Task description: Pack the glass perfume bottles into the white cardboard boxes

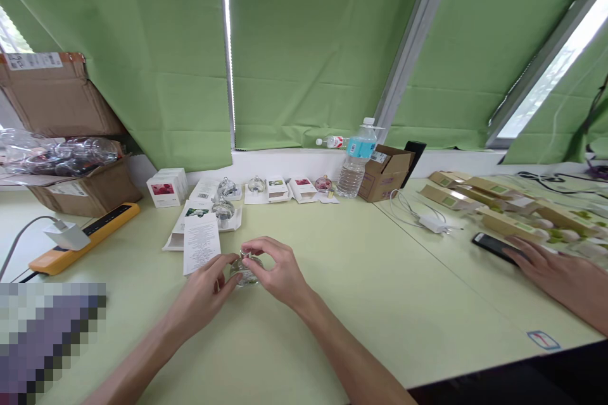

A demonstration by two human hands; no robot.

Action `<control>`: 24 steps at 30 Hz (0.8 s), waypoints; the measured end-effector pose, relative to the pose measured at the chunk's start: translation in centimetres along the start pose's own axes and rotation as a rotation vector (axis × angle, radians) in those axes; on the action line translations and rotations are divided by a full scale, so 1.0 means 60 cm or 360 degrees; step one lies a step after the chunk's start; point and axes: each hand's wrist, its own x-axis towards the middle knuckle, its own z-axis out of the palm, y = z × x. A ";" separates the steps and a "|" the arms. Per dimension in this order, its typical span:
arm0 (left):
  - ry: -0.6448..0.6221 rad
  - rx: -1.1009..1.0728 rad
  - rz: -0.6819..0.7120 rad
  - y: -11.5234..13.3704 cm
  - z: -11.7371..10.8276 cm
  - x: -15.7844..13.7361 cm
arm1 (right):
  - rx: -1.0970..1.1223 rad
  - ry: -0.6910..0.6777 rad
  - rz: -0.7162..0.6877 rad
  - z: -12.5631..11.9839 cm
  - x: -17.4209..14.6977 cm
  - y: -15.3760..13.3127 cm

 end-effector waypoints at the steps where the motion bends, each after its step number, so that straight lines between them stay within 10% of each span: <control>1: -0.0003 -0.0001 0.0001 0.000 0.000 0.000 | -0.0004 -0.0001 -0.0010 0.000 0.000 0.001; 24: 0.0022 0.0018 0.0006 0.005 -0.003 0.000 | 0.0096 -0.0029 0.0067 0.002 0.002 0.006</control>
